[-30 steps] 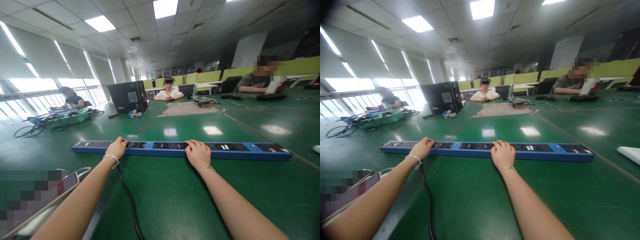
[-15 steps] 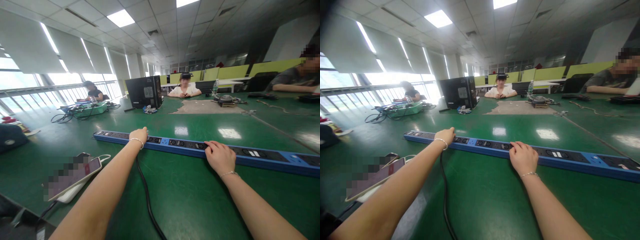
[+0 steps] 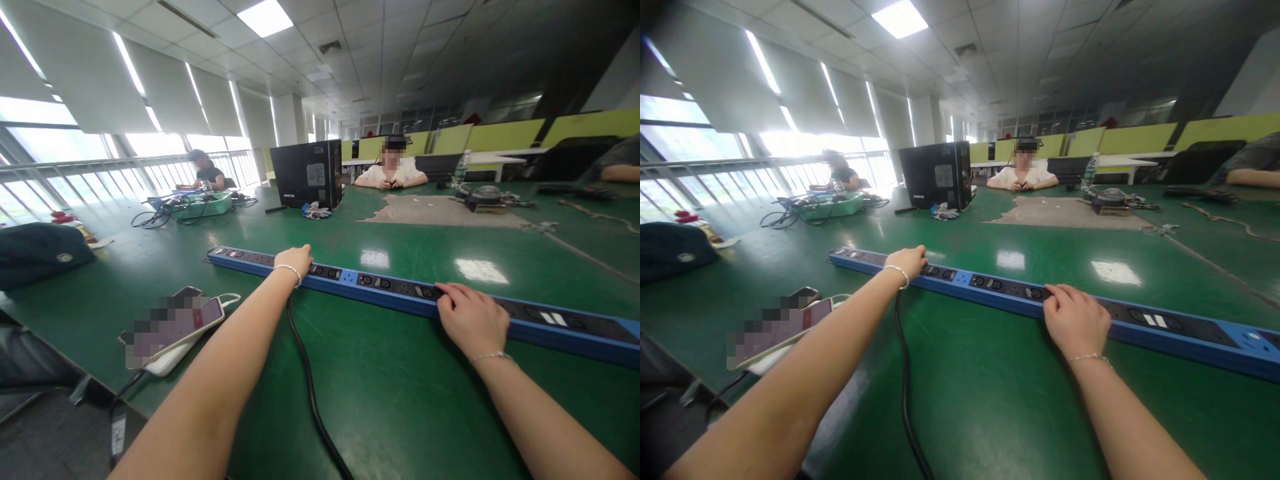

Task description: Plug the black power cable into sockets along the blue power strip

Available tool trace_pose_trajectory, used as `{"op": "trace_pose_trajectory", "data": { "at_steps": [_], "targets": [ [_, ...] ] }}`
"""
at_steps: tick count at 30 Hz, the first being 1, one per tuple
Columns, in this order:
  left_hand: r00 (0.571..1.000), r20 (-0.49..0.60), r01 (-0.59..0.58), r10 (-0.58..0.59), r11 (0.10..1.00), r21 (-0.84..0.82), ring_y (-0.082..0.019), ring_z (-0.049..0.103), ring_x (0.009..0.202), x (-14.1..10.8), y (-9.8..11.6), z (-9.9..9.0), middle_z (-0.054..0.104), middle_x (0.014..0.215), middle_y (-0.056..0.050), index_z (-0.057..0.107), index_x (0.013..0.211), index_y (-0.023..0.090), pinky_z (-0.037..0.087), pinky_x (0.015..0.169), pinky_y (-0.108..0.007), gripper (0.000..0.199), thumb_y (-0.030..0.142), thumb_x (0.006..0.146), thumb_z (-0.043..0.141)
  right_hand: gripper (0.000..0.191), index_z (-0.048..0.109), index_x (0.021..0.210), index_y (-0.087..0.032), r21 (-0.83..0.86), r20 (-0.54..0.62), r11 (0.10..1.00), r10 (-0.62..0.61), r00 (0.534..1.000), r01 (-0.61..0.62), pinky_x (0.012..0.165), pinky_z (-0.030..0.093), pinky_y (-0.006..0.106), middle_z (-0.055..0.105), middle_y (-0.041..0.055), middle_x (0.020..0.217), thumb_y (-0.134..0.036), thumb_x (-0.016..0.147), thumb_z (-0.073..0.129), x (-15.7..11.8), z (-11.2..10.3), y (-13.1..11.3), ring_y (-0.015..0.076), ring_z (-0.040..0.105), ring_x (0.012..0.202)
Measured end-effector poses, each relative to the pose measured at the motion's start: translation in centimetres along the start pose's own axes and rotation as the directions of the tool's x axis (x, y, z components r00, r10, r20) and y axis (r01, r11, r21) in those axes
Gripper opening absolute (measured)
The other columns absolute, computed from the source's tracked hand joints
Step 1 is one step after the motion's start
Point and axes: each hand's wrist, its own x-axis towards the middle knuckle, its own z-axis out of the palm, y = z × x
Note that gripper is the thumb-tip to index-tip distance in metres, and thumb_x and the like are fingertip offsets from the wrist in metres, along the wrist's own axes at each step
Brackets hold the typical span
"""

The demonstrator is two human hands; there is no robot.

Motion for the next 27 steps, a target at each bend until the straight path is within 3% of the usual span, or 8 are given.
{"op": "trace_pose_trajectory", "data": {
  "at_steps": [27],
  "targets": [
    [1.000, 0.001, -0.026, 0.026, 1.000, -0.013, -0.025, 0.060, 0.099, -0.1, 1.3, 0.3, 0.065, 0.102, -0.014, 0.047, 0.111, 0.022, 0.044, 0.080, -0.036, 0.029, 0.035, 0.088, 0.034, 0.034, 0.069, 0.099, -0.027, -0.005, -0.003, 1.000, -0.003, 1.000, 0.003, 0.077, 0.040, 0.039, 0.065, 0.0027, 0.107, -0.024, 0.080, 0.041, 0.1, -0.1, 0.0, 0.0237, 0.055, 0.092]
  ]
}}
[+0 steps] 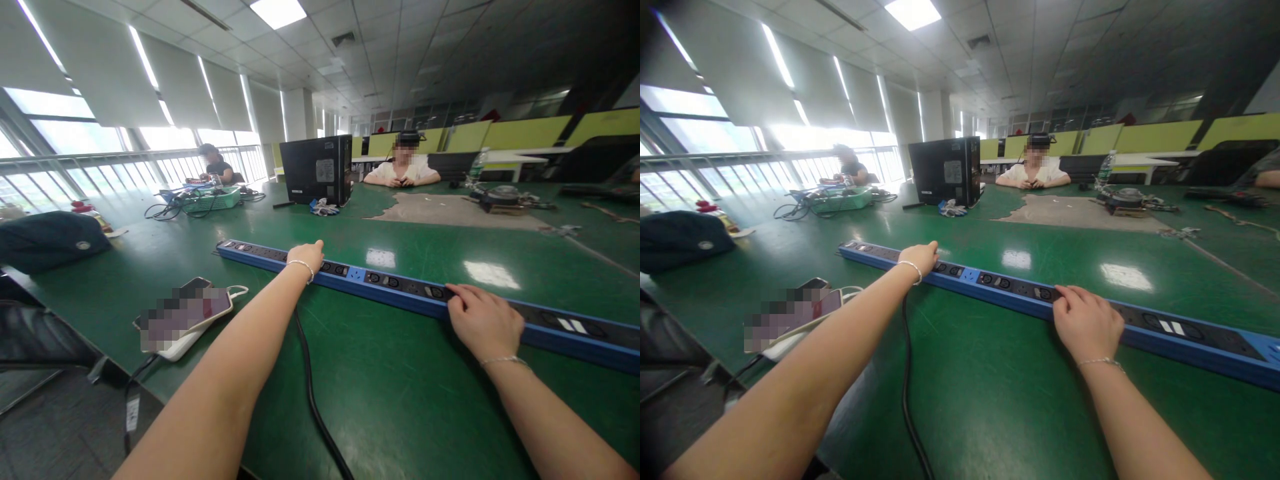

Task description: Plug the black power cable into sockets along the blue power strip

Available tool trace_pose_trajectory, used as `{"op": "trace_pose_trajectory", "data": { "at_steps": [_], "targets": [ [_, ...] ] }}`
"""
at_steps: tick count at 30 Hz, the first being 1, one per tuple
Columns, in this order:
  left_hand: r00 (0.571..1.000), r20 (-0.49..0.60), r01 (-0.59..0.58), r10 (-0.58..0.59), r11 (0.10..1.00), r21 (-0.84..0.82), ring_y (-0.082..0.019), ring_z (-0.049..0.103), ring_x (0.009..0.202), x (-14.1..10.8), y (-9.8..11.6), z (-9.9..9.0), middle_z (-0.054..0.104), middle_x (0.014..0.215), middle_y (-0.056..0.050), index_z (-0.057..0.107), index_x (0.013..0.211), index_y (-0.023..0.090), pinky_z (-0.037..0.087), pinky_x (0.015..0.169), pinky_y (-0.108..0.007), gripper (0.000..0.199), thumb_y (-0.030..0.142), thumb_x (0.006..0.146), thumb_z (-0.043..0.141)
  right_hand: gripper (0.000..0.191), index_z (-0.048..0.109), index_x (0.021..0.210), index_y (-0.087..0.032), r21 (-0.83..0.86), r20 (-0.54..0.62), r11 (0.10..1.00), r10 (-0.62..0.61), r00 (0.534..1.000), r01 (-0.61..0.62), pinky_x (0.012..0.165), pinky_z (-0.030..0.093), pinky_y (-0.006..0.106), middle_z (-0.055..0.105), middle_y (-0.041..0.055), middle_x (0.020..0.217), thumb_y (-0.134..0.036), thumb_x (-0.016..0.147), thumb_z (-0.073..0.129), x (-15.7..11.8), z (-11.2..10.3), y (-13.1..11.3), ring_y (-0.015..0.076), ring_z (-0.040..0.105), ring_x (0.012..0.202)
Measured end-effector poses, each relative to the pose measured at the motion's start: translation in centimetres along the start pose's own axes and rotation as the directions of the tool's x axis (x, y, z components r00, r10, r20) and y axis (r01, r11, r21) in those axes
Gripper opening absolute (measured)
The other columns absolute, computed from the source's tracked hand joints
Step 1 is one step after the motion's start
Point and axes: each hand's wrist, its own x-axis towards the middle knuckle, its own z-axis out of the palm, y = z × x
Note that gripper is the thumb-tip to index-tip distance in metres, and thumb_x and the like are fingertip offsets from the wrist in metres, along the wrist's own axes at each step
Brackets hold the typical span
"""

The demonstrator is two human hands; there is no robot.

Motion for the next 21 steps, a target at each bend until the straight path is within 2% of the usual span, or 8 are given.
{"op": "trace_pose_trajectory", "data": {
  "at_steps": [5, 12, 21],
  "targets": [
    [1.000, 0.007, 0.000, 0.000, 1.000, -0.015, -0.024, 0.059, 0.101, 0.4, -0.2, 0.0, 0.064, 0.103, -0.014, 0.047, 0.110, 0.023, 0.043, 0.081, -0.036, 0.029, 0.035, 0.087, 0.035, 0.033, 0.069, 0.099, -0.027, 0.006, -0.007, 1.000, -0.001, 1.000, 0.001, 0.076, 0.039, 0.037, 0.065, 0.0019, 0.106, -0.023, 0.079, 0.042, 0.0, 0.2, 0.2, 0.0227, 0.055, 0.090],
    [0.999, -0.004, 0.032, -0.032, 0.997, -0.064, -0.025, 0.061, 0.095, 0.4, -1.5, 0.2, 0.065, 0.102, -0.012, 0.050, 0.107, 0.024, 0.044, 0.077, -0.035, 0.033, 0.042, 0.086, 0.033, 0.033, 0.069, 0.098, -0.027, -0.002, 0.003, 1.000, 0.003, 1.000, -0.003, 0.075, 0.036, 0.035, 0.065, 0.0016, 0.106, -0.024, 0.079, 0.042, 0.0, 0.1, 0.1, 0.0216, 0.055, 0.091],
    [0.997, -0.016, 0.068, -0.071, 0.987, -0.144, -0.020, 0.062, 0.090, 1.1, -3.7, 0.9, 0.067, 0.099, -0.007, 0.056, 0.099, 0.023, 0.044, 0.073, -0.028, 0.034, 0.046, 0.084, 0.035, 0.032, 0.068, 0.097, -0.027, 0.013, -0.033, 1.000, 0.014, 0.999, -0.014, 0.078, 0.032, 0.033, 0.065, 0.0002, 0.105, -0.023, 0.080, 0.042, -0.2, 0.3, 0.0, 0.0190, 0.052, 0.092]
  ]
}}
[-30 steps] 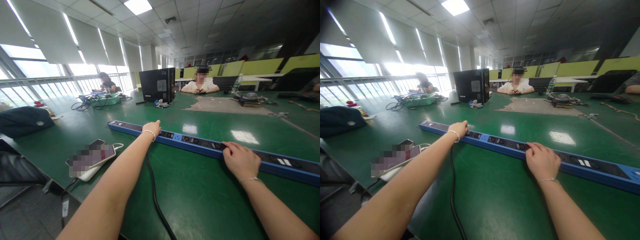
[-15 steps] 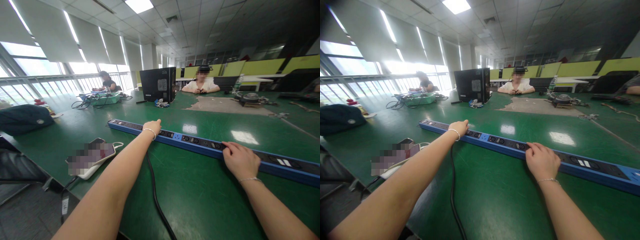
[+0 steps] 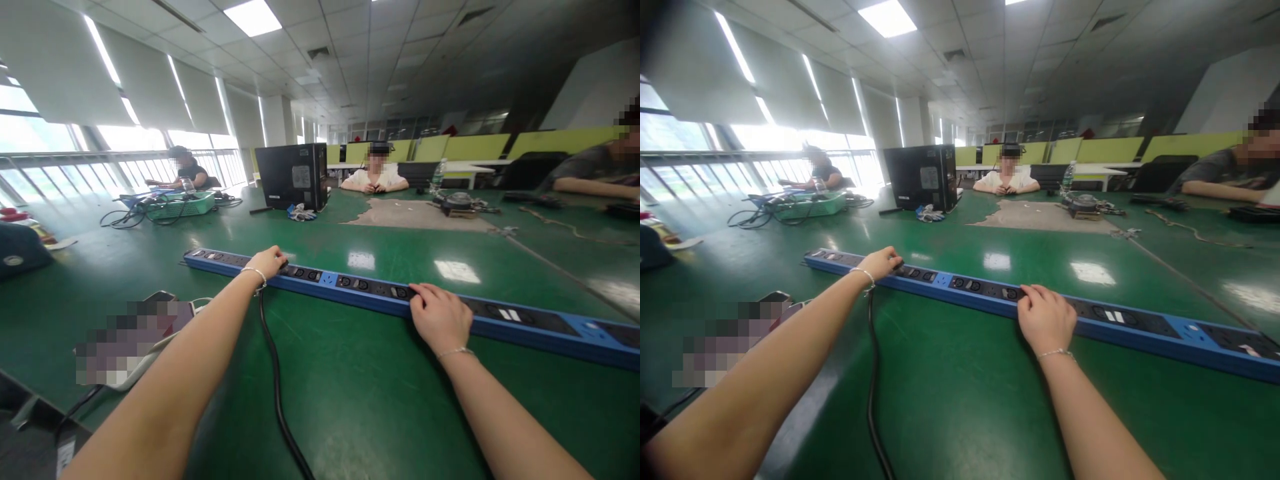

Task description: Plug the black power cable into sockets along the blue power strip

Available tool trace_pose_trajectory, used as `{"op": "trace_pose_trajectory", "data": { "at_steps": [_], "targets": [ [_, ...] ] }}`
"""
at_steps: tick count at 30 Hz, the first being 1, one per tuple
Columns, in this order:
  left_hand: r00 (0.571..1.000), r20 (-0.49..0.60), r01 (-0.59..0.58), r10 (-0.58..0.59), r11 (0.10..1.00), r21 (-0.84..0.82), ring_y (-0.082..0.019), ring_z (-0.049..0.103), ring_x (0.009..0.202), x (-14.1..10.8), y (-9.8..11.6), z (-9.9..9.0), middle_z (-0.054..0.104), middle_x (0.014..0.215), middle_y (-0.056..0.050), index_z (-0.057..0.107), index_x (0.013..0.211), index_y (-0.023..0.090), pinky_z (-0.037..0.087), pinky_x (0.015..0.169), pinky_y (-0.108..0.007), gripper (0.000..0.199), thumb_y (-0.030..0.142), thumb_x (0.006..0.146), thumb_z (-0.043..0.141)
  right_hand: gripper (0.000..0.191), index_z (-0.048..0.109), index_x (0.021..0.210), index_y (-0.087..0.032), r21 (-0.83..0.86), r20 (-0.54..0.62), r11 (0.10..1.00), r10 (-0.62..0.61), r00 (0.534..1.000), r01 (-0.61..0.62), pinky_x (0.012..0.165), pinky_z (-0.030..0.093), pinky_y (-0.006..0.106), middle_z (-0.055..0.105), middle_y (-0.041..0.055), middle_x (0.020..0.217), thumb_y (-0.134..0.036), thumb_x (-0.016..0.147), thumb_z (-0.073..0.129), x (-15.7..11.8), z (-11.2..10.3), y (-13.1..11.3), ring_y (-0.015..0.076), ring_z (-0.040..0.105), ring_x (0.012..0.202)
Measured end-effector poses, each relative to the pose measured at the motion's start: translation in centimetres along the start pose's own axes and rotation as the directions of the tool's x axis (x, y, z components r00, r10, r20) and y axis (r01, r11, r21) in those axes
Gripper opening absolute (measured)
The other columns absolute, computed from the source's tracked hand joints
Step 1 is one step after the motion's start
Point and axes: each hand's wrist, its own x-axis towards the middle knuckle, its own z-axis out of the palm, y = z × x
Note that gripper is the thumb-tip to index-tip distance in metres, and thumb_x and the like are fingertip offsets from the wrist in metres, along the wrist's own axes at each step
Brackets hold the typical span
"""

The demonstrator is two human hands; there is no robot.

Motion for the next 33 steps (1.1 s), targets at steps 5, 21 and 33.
{"op": "trace_pose_trajectory", "data": {
  "at_steps": [5, 21, 33],
  "targets": [
    [1.000, 0.002, 0.000, 0.000, 1.000, -0.014, -0.018, 0.061, 0.090, 0.3, -1.0, 0.1, 0.067, 0.098, -0.005, 0.057, 0.096, 0.023, 0.044, 0.072, -0.025, 0.035, 0.047, 0.083, 0.035, 0.031, 0.068, 0.097, -0.027, 0.003, -0.005, 1.000, 0.005, 1.000, -0.005, 0.078, 0.031, 0.033, 0.065, 0.0000, 0.106, -0.023, 0.081, 0.042, -0.1, -0.1, -0.1, 0.0185, 0.052, 0.093],
    [0.994, 0.082, -0.078, 0.069, 0.991, 0.113, -0.025, 0.062, 0.089, 0.1, 0.5, 0.2, 0.067, 0.097, -0.010, 0.053, 0.100, 0.024, 0.044, 0.072, -0.033, 0.033, 0.045, 0.083, 0.034, 0.030, 0.069, 0.097, -0.027, 0.035, 0.000, 0.999, 0.022, 1.000, -0.022, 0.082, 0.032, 0.035, 0.065, 0.0004, 0.106, -0.021, 0.080, 0.045, -0.1, -0.2, -0.2, 0.0197, 0.052, 0.096],
    [0.997, 0.060, -0.068, 0.058, 0.983, 0.169, -0.026, 0.063, 0.086, -1.2, 1.1, 1.0, 0.067, 0.092, -0.012, 0.047, 0.107, 0.023, 0.045, 0.072, -0.037, 0.037, 0.044, 0.086, 0.024, 0.031, 0.068, 0.099, -0.027, 0.062, 0.021, 0.997, 0.044, 0.999, -0.045, 0.085, 0.031, 0.037, 0.064, 0.0009, 0.108, -0.022, 0.081, 0.044, -0.2, -0.1, -0.3, 0.0202, 0.050, 0.099]
  ]
}}
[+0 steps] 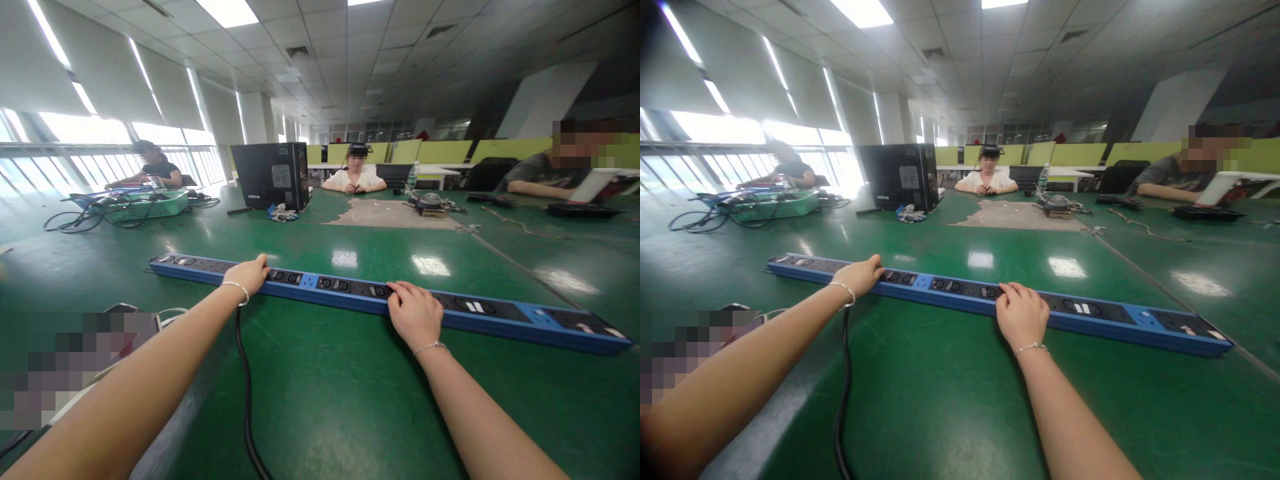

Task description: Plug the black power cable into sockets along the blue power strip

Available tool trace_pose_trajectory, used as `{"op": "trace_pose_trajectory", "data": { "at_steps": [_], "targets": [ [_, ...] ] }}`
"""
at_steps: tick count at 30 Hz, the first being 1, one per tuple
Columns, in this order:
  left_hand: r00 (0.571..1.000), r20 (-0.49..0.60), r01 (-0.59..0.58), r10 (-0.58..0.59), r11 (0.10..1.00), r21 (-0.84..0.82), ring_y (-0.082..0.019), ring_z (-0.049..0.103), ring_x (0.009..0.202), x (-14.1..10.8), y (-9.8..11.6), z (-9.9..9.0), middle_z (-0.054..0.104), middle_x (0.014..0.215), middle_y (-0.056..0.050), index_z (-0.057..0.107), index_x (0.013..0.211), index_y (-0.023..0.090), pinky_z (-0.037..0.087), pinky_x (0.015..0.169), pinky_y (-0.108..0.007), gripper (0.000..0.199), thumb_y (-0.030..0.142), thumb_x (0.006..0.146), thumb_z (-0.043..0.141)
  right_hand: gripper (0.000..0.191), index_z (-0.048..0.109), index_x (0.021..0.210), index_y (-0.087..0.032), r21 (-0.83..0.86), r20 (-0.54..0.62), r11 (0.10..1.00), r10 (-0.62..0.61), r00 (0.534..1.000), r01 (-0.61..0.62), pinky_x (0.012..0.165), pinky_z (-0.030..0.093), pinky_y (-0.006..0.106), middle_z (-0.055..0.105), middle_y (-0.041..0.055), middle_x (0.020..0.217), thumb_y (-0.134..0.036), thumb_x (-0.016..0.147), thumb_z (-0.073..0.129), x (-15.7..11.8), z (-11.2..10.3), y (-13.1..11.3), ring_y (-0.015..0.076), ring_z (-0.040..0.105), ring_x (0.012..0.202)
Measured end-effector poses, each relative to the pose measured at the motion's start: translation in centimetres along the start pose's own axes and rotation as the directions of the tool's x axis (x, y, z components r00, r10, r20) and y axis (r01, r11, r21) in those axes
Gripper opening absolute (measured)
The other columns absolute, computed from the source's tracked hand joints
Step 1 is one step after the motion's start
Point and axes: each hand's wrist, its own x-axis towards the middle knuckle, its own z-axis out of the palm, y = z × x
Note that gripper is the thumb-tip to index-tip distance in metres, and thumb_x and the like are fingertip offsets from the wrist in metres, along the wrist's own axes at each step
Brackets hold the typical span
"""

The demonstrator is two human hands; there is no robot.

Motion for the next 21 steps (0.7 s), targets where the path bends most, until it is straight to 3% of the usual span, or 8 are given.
{"op": "trace_pose_trajectory", "data": {
  "at_steps": [8, 21],
  "targets": [
    [0.999, 0.016, -0.028, 0.028, 0.999, -0.037, -0.024, 0.064, 0.085, 0.6, -0.5, 0.0, 0.068, 0.092, -0.010, 0.049, 0.101, 0.023, 0.044, 0.071, -0.033, 0.033, 0.043, 0.084, 0.028, 0.030, 0.068, 0.099, -0.027, 0.007, 0.004, 1.000, 0.003, 1.000, -0.003, 0.086, 0.030, 0.036, 0.064, 0.0005, 0.109, -0.023, 0.081, 0.044, 0.0, 0.1, 0.0, 0.0199, 0.050, 0.101],
    [0.999, 0.031, -0.036, 0.038, 0.998, -0.055, -0.027, 0.063, 0.086, 0.6, -0.8, -0.2, 0.067, 0.092, -0.012, 0.050, 0.101, 0.022, 0.043, 0.072, -0.036, 0.038, 0.043, 0.084, 0.023, 0.030, 0.067, 0.102, -0.028, 0.016, -0.032, 1.000, 0.008, 0.999, -0.007, 0.089, 0.027, 0.036, 0.064, -0.0003, 0.111, -0.024, 0.081, 0.045, -0.2, 0.0, -0.4, 0.0192, 0.049, 0.107]
  ]
}}
